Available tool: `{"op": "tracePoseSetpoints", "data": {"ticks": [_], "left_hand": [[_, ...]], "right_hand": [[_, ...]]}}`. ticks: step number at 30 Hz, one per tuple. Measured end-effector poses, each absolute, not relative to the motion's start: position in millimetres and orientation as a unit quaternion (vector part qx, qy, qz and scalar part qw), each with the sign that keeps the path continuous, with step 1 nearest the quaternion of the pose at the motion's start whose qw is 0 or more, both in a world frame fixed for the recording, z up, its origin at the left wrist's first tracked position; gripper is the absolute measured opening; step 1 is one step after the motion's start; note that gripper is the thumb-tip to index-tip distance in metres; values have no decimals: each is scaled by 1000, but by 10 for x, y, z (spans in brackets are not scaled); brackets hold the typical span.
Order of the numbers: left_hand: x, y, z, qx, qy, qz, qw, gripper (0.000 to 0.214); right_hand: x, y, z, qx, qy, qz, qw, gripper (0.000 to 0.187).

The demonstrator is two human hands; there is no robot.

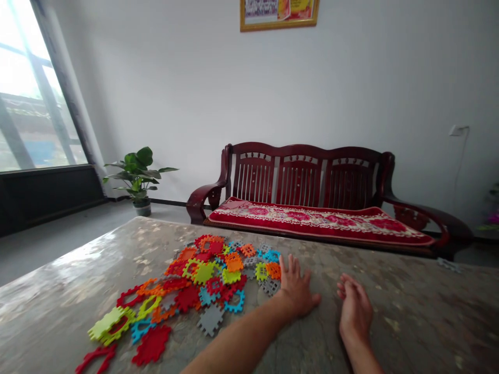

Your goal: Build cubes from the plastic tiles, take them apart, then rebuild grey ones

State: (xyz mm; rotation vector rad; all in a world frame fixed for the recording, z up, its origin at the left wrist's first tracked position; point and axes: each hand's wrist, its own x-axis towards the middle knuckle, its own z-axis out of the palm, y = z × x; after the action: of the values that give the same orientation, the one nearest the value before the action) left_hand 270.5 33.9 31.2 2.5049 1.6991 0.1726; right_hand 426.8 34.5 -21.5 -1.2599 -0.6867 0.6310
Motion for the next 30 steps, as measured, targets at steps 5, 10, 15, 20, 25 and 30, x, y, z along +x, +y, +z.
{"op": "tracePoseSetpoints", "data": {"ticks": [5, 10, 15, 20, 25, 30], "left_hand": [[2373, 390, 320, 765, 641, 34, 54, 83], [2084, 314, 290, 732, 679, 40, 34, 78], [1816, 172, 271, 728, 684, 44, 17, 71], [1515, 69, 195, 725, 687, 50, -20, 64], [1172, -28, 109, 718, 693, 37, -59, 56], [1196, -44, 374, 752, 654, 39, -76, 41]], "right_hand": [[4115, 258, -86, -584, -349, 293, 672, 50], [4156, 271, -147, -593, -378, 291, 649, 52], [4174, 282, -209, -591, -399, 291, 638, 51], [4162, 287, -205, -591, -397, 294, 638, 49], [4166, 305, -220, -589, -392, 295, 642, 50], [4148, 298, -206, -592, -381, 298, 645, 49]]}}
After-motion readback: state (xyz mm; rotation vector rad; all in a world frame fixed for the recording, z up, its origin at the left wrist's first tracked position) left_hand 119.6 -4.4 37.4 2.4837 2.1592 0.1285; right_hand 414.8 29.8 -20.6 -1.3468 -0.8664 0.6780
